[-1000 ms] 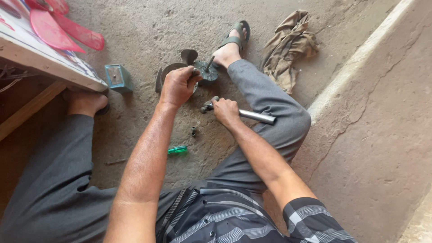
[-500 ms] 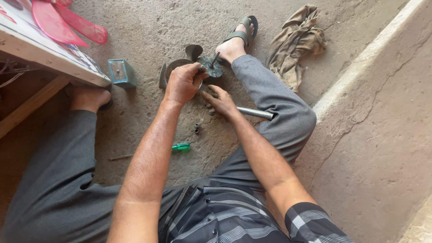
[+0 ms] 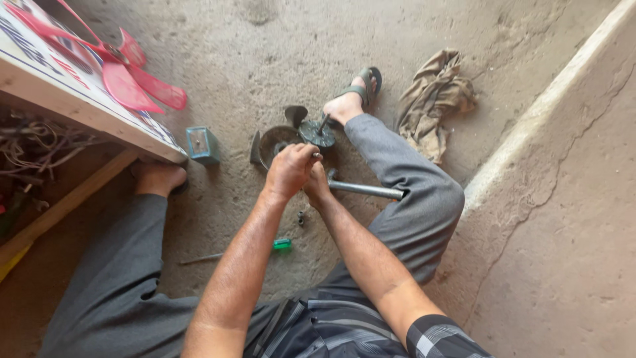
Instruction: The person sits on the floor and uses a hammer and punch to drive a pin into a circular metal component. They repeatedly position the punch and strike it with the hammer, occasionally using pliers to adjust the part.
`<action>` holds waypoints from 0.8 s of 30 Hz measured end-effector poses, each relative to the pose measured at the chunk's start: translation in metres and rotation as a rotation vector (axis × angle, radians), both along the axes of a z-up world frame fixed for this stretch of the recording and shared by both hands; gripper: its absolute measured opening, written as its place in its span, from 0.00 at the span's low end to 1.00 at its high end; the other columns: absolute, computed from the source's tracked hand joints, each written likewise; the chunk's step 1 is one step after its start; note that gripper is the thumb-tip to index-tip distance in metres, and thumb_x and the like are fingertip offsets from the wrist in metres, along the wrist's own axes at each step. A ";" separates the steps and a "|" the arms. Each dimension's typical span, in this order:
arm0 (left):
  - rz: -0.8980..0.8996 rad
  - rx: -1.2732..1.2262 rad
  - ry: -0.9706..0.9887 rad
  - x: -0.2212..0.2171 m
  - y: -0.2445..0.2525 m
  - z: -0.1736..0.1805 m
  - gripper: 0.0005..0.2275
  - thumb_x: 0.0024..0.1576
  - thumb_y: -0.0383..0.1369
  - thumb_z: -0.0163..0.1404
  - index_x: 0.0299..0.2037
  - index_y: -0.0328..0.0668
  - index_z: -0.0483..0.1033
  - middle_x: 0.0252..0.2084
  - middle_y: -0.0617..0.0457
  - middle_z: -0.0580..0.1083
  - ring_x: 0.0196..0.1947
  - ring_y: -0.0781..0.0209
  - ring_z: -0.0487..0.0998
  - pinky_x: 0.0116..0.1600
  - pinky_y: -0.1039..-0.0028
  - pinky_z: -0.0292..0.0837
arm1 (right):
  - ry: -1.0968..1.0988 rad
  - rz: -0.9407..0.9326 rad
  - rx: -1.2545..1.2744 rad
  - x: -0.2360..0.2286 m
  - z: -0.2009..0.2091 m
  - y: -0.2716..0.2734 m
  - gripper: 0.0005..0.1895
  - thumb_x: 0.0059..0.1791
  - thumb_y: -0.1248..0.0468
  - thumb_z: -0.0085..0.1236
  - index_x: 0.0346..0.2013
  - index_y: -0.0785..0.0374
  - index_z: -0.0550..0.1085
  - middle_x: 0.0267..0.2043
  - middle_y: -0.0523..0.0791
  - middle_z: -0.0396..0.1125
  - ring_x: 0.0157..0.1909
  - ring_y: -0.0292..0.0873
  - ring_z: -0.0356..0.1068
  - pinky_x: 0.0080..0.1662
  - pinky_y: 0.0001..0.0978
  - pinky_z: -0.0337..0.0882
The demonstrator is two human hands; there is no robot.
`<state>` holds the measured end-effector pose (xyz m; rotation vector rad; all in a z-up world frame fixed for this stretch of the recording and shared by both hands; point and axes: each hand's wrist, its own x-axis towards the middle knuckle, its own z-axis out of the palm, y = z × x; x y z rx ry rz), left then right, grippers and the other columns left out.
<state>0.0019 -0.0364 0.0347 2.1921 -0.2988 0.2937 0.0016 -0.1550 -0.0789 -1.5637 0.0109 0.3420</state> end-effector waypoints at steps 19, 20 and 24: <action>0.243 -1.021 -0.218 -0.038 0.036 0.056 0.04 0.68 0.29 0.52 0.50 0.42 0.78 0.46 0.48 0.81 0.47 0.59 0.85 0.48 0.71 0.86 | 0.055 -0.109 0.052 0.016 0.037 -0.012 0.38 0.50 0.74 0.44 0.76 0.59 0.54 0.64 0.46 0.65 0.60 0.39 0.67 0.60 0.31 0.69; 0.293 -1.090 -0.200 -0.043 0.041 0.059 0.05 0.68 0.29 0.52 0.50 0.40 0.77 0.44 0.47 0.81 0.45 0.59 0.84 0.47 0.71 0.85 | 0.029 -0.104 0.103 0.016 0.043 -0.013 0.37 0.51 0.75 0.44 0.76 0.59 0.54 0.64 0.47 0.65 0.61 0.39 0.67 0.60 0.31 0.69; 0.483 -1.221 -0.176 -0.066 0.065 0.057 0.06 0.70 0.31 0.49 0.51 0.37 0.74 0.39 0.47 0.79 0.41 0.56 0.84 0.44 0.67 0.86 | 0.025 -0.096 0.201 0.014 0.055 -0.015 0.36 0.52 0.75 0.44 0.76 0.60 0.54 0.62 0.48 0.68 0.58 0.39 0.69 0.60 0.31 0.71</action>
